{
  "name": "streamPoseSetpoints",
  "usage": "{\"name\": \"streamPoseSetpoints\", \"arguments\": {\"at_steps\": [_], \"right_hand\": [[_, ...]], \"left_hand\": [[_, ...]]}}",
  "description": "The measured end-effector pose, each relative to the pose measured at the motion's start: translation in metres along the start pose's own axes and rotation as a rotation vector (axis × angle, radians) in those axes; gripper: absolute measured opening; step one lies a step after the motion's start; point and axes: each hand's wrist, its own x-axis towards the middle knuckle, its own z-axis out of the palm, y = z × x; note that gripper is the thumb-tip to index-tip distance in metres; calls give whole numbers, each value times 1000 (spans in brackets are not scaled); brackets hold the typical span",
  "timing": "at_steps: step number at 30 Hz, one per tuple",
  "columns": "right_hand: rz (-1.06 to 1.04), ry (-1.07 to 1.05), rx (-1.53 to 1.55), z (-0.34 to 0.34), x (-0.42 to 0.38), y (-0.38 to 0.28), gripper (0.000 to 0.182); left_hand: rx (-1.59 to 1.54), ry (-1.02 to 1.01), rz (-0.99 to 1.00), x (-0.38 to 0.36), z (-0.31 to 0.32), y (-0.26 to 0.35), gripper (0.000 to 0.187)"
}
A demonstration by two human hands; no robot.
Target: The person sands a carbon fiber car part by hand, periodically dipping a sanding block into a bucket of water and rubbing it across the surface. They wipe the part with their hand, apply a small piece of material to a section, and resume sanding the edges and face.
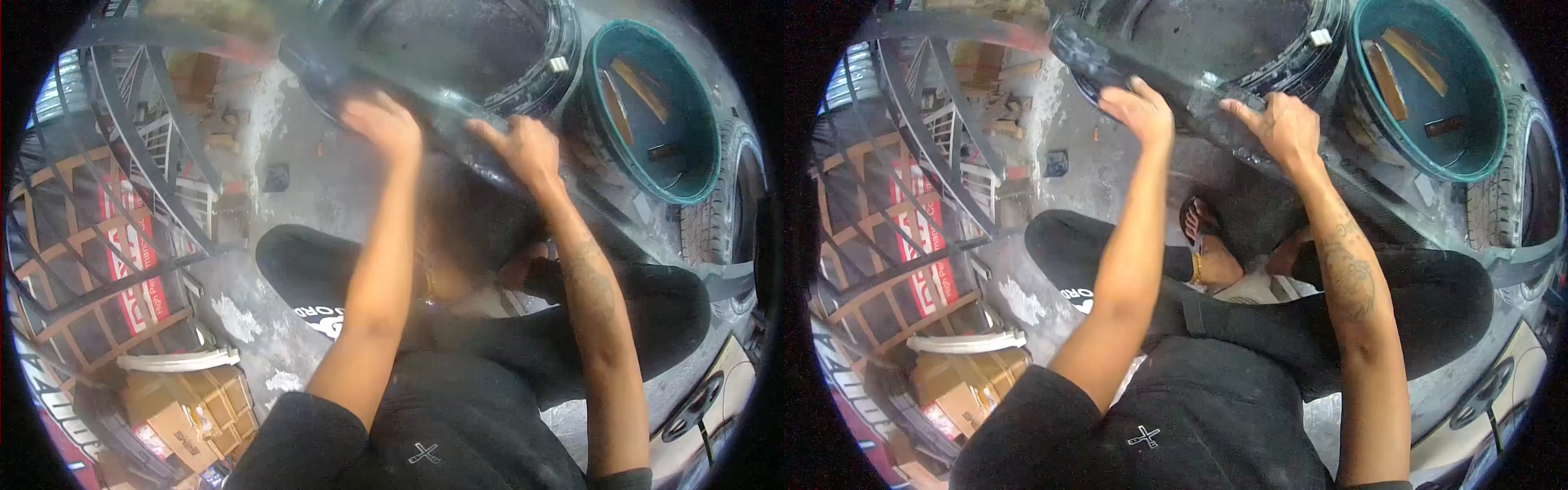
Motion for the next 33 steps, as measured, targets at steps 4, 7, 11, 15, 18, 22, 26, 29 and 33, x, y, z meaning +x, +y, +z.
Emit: {"name": "streamPoseSetpoints", "arguments": {"at_steps": [4, 7, 11, 15, 18, 22, 26, 29, 33], "right_hand": [[5, 9, 6, 1, -2, 3, 96], [-7, 21, 0, 1, 2, 4, 95], [-27, 37, 51, 4, 0, 6, 93], [-28, 38, 64, 3, -1, 9, 91], [-48, 46, 83, 4, 0, 9, 90], [-51, 52, 68, 5, -6, 11, 90], [-41, 44, 84, 0, 0, 10, 88], [-19, 25, 76, 4, 2, 10, 87], [-40, 60, 68, 4, -1, 10, 87]], "left_hand": [[-187, -18, -333, 42, -4, 10, 39], [-64, 11, 30, -32, -4, 27, 41], [-46, -123, -100, -21, -14, 30, 44], [25, 20, -136, -21, 6, 11, 41], [-87, -63, 54, -68, -18, 44, 39], [-70, -39, -196, -2, -3, 16, 42], [-90, -58, -13, -62, -16, 47, 42], [-18, -126, 69, -44, -15, 30, 44], [-52, -46, -190, 2, -2, 13, 43]]}}
